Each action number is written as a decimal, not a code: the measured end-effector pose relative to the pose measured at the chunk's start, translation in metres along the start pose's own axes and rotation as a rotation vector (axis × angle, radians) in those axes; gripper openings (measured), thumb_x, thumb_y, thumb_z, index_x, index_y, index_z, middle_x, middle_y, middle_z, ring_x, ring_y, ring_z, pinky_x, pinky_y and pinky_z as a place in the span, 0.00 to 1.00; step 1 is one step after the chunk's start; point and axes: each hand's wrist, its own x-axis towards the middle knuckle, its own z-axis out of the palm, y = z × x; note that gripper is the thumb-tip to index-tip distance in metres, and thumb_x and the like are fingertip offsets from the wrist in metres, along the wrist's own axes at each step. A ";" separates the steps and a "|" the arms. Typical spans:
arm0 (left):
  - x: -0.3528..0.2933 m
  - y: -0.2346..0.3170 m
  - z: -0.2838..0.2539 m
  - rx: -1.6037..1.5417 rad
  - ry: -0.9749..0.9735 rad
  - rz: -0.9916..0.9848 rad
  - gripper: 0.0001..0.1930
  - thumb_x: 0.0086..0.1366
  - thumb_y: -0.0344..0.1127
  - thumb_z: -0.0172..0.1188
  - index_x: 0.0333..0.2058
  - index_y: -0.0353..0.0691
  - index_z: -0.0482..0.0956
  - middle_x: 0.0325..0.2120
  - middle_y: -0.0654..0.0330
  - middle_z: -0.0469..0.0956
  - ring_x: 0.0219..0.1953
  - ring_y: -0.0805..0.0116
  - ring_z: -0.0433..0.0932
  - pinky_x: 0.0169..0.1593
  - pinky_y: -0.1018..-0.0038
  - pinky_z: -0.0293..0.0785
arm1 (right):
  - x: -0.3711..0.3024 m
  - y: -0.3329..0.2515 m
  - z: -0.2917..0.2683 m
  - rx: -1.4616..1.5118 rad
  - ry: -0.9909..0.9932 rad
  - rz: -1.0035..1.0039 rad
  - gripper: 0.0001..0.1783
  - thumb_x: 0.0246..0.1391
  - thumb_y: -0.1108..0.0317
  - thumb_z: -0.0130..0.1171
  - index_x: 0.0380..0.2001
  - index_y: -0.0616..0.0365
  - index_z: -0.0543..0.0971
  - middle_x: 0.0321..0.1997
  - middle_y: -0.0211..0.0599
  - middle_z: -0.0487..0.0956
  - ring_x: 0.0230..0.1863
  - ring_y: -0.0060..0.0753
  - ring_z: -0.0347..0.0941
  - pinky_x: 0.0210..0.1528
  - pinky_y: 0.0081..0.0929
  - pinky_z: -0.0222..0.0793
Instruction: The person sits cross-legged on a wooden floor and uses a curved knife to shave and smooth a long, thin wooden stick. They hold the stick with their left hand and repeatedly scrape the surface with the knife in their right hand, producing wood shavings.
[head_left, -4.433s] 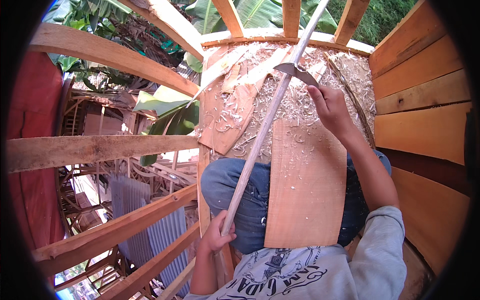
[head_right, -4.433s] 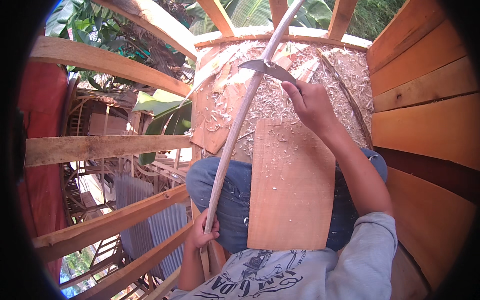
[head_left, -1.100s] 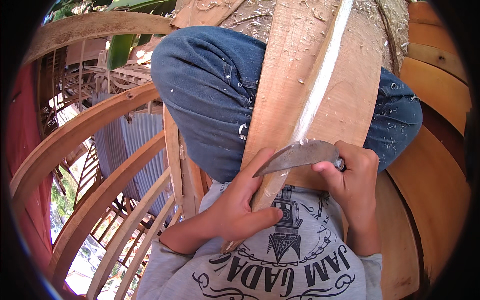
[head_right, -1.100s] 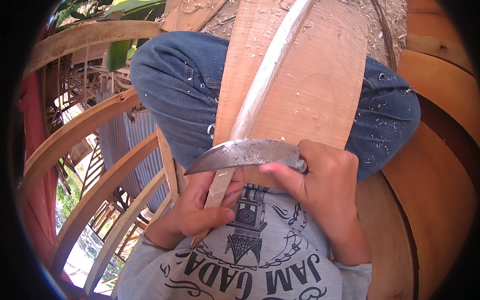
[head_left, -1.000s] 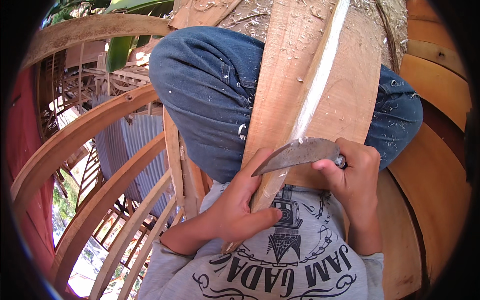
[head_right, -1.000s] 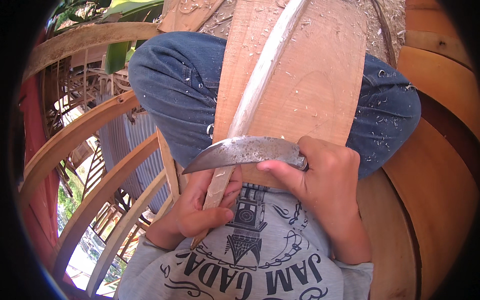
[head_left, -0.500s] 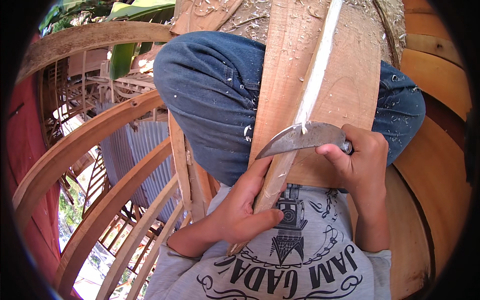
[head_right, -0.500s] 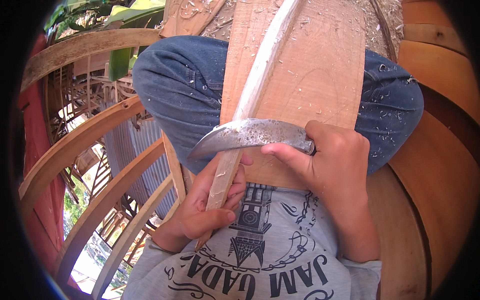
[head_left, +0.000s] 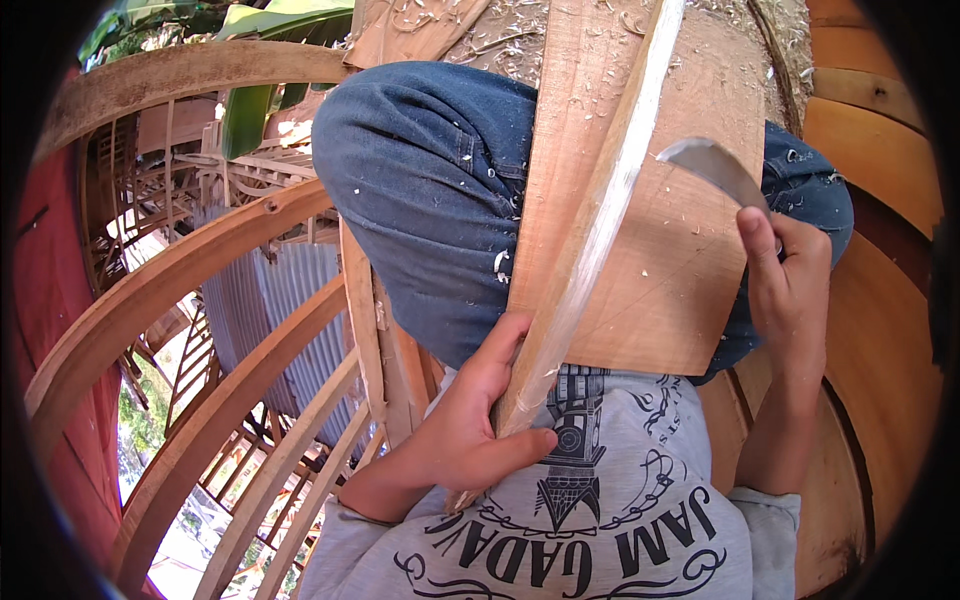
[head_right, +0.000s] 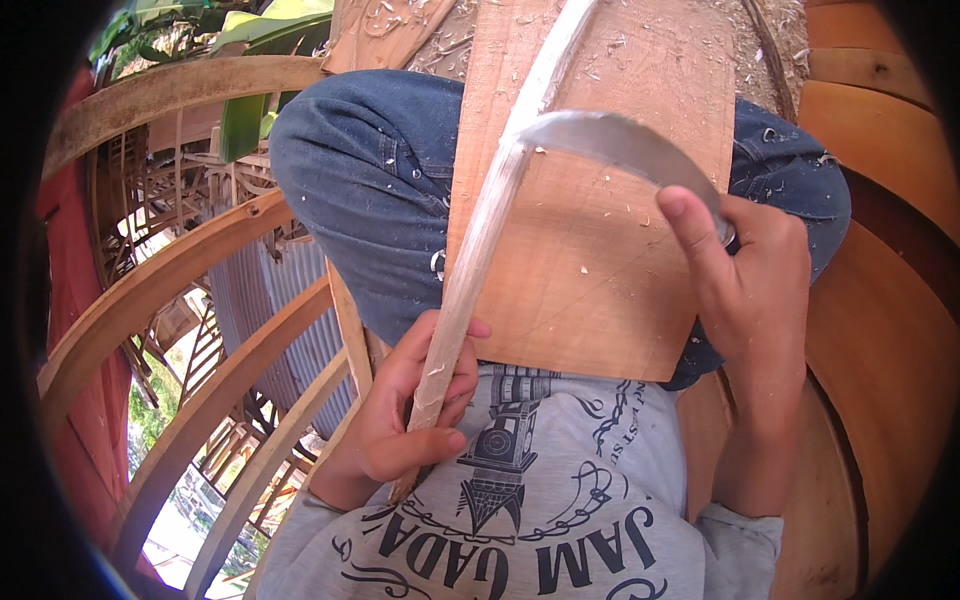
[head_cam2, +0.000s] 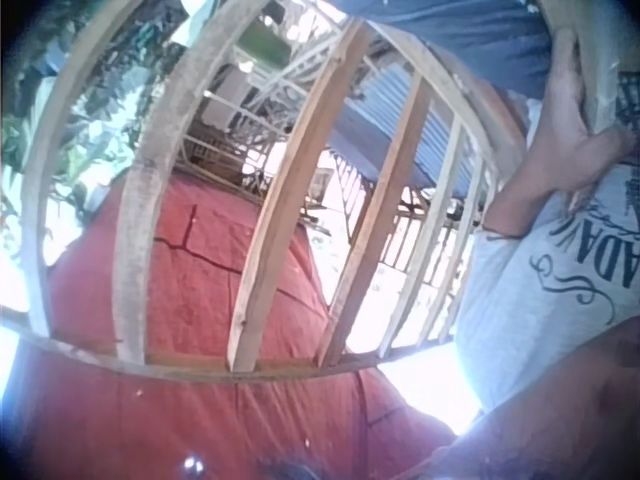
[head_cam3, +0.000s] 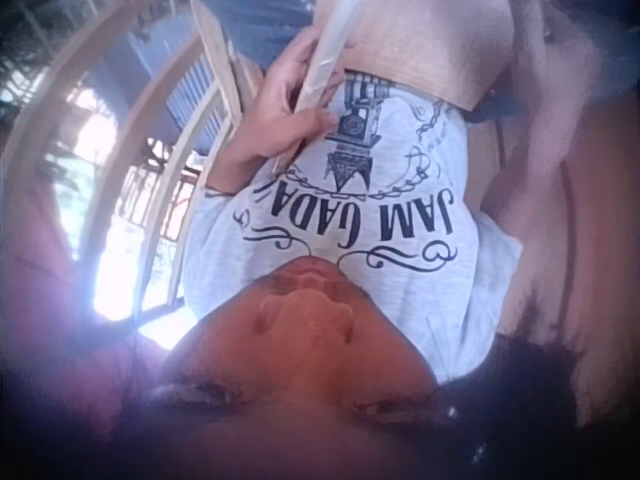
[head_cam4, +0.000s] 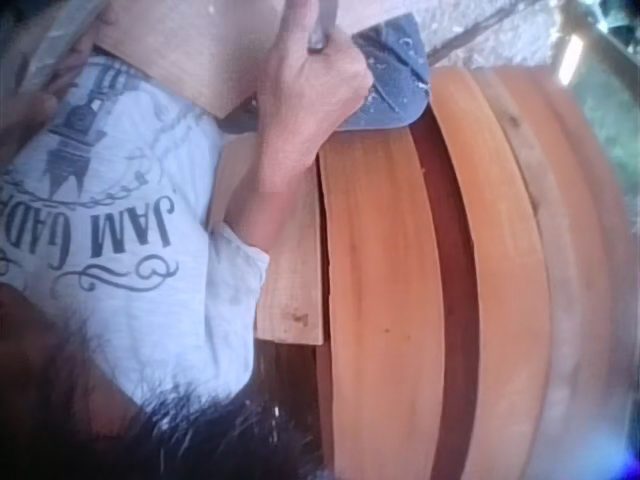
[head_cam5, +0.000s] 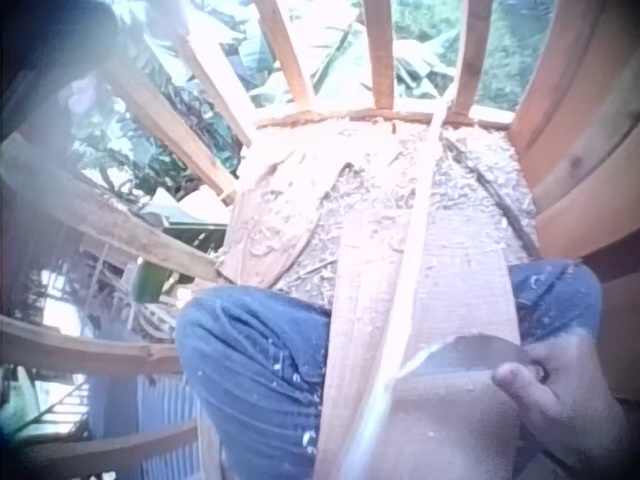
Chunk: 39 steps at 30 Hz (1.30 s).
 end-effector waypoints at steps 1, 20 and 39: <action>0.002 0.002 0.002 0.016 0.009 -0.007 0.40 0.44 0.29 0.62 0.57 0.32 0.55 0.28 0.67 0.62 0.23 0.84 0.60 0.26 0.87 0.54 | -0.016 -0.012 0.006 -0.083 -0.073 -0.068 0.31 0.45 0.46 0.64 0.10 0.64 0.71 0.07 0.44 0.63 0.09 0.38 0.61 0.15 0.31 0.56; -0.003 0.005 0.000 0.257 -0.005 0.091 0.38 0.50 0.30 0.61 0.58 0.30 0.51 0.36 0.57 0.68 0.37 0.73 0.68 0.41 0.78 0.64 | 0.019 0.018 -0.001 -0.165 0.093 0.173 0.38 0.50 0.37 0.54 0.12 0.68 0.70 0.07 0.42 0.61 0.13 0.26 0.60 0.20 0.30 0.58; 0.004 0.011 0.005 0.394 0.037 0.196 0.37 0.53 0.31 0.61 0.57 0.24 0.50 0.44 0.43 0.68 0.48 0.56 0.71 0.50 0.68 0.65 | -0.039 -0.021 0.017 -0.240 -0.107 -0.283 0.41 0.14 0.30 0.68 0.09 0.58 0.64 0.07 0.35 0.61 0.09 0.33 0.62 0.14 0.25 0.60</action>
